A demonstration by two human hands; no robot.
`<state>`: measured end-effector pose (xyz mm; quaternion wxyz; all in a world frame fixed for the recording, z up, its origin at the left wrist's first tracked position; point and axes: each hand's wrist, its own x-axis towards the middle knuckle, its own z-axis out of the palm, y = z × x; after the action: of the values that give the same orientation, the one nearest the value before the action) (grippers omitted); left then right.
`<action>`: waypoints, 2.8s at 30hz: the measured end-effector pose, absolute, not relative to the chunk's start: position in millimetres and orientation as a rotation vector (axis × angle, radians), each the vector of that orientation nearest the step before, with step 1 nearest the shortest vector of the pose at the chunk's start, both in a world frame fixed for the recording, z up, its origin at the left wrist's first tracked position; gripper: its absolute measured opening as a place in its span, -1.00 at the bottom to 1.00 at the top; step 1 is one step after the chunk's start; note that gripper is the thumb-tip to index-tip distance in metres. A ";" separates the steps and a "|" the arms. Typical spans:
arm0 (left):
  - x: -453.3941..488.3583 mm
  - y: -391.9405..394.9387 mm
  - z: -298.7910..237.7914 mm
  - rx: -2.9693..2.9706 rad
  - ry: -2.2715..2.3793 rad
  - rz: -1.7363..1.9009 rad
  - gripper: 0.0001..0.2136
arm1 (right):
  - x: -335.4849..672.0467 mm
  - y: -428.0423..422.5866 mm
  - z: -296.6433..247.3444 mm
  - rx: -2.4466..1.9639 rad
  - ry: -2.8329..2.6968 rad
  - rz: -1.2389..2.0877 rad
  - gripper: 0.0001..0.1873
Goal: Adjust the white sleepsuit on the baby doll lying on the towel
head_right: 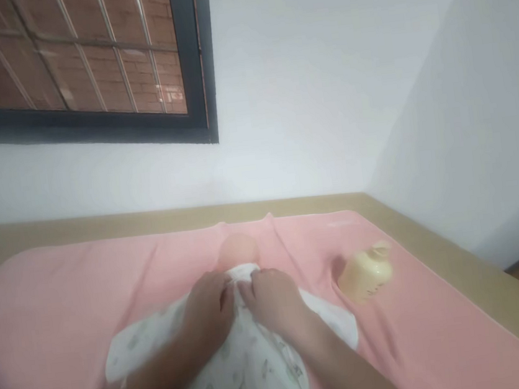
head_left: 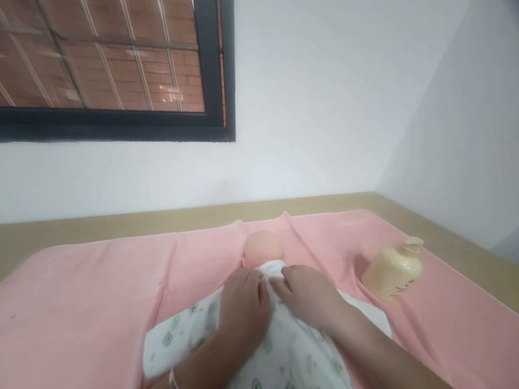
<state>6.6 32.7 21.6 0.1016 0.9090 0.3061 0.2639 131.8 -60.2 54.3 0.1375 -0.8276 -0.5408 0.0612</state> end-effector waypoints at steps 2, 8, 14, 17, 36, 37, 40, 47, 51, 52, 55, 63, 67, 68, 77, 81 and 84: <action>5.5 34.6 23.8 2.657 0.895 0.713 -0.81 | 127.4 -66.1 58.0 -2.357 -1.573 0.139 -0.60; 1.8 25.9 34.9 2.764 0.797 0.640 -0.72 | 139.3 -61.6 54.3 -2.456 -1.686 0.182 -0.60; 3.7 38.1 37.1 2.612 0.828 0.469 -0.64 | 129.2 -55.4 50.0 -2.430 -1.651 -0.054 -0.68; 8.0 44.5 30.8 2.531 0.912 0.430 -0.57 | 132.5 -51.0 49.6 -2.489 -1.513 0.097 -0.55; 8.8 42.7 19.9 2.453 0.931 0.605 -0.66 | 156.7 -43.8 21.3 -2.338 -1.322 0.230 -0.42; 8.8 42.9 19.7 2.454 0.933 0.603 -0.66 | 157.1 -43.4 21.1 -2.344 -1.323 0.229 -0.42; 9.1 43.8 18.6 2.459 0.925 0.599 -0.66 | 156.7 -43.8 24.3 -2.382 -1.336 0.238 -0.41; 7.4 44.3 20.0 2.556 0.943 0.586 -0.65 | 131.6 -62.2 51.3 -2.461 -1.743 -0.107 -0.58; 7.0 39.7 20.7 2.665 0.889 0.636 -0.66 | 133.1 -61.2 49.9 -2.416 -1.844 -0.110 -0.65; 7.1 38.1 20.5 2.710 0.857 0.671 -0.67 | 137.5 -58.6 48.5 -2.420 -1.787 -0.012 -0.60; 7.3 34.9 21.9 2.752 0.775 0.758 -0.70 | 147.7 -52.4 47.4 -2.395 -1.640 0.310 -0.39; 6.5 35.0 32.1 2.577 0.884 0.581 -0.63 | 123.0 -58.3 50.7 -2.349 -1.839 -0.157 -0.78; 8.1 33.6 31.7 2.602 0.779 0.668 -0.68 | 129.5 -56.5 50.2 -2.430 -1.867 -0.029 -0.72; 8.3 34.6 31.9 2.576 0.788 0.659 -0.68 | 129.7 -56.9 51.0 -2.434 -1.848 -0.026 -0.71; 6.6 34.8 32.9 2.599 0.762 0.630 -0.70 | 132.8 -55.5 52.1 -2.382 -1.828 0.019 -0.69; 8.3 33.2 35.3 2.505 0.806 0.646 -0.72 | 139.1 -52.6 52.9 -2.414 -1.729 0.181 -0.56; 8.3 38.6 36.2 2.482 0.875 0.554 -0.68 | 128.5 -57.4 53.5 -2.311 -1.803 -0.072 -0.69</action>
<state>8.3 38.6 36.2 0.2241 0.8995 0.3170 0.2007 128.5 -57.4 53.5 0.1046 -0.7840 -0.6114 -0.0245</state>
